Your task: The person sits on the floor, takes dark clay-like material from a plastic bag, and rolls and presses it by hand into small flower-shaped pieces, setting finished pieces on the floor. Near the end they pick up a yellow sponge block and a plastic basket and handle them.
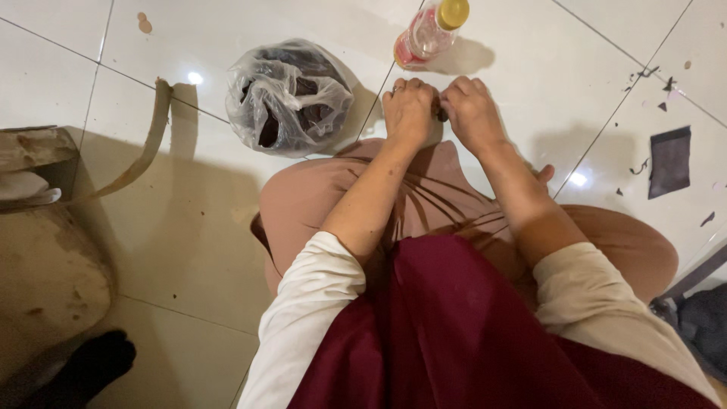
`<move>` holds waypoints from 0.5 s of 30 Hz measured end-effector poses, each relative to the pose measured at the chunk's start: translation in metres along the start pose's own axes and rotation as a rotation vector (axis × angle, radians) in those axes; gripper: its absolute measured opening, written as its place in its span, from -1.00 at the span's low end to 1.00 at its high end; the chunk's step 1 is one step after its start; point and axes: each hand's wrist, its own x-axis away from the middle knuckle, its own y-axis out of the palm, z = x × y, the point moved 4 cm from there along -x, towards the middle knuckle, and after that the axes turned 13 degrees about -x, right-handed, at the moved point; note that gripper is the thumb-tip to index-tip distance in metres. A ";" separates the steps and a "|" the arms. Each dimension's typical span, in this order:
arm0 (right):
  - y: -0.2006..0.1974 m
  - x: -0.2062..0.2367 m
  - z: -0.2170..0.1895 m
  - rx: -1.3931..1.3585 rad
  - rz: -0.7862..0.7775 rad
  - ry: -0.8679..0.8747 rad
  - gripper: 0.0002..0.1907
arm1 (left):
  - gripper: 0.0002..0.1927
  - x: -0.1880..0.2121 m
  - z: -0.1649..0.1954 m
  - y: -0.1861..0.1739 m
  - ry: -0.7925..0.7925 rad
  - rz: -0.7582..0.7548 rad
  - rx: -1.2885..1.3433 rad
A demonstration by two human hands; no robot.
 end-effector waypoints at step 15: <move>0.002 0.000 0.002 -0.015 0.024 0.020 -0.89 | -0.98 0.002 0.001 -0.002 -0.007 0.036 0.024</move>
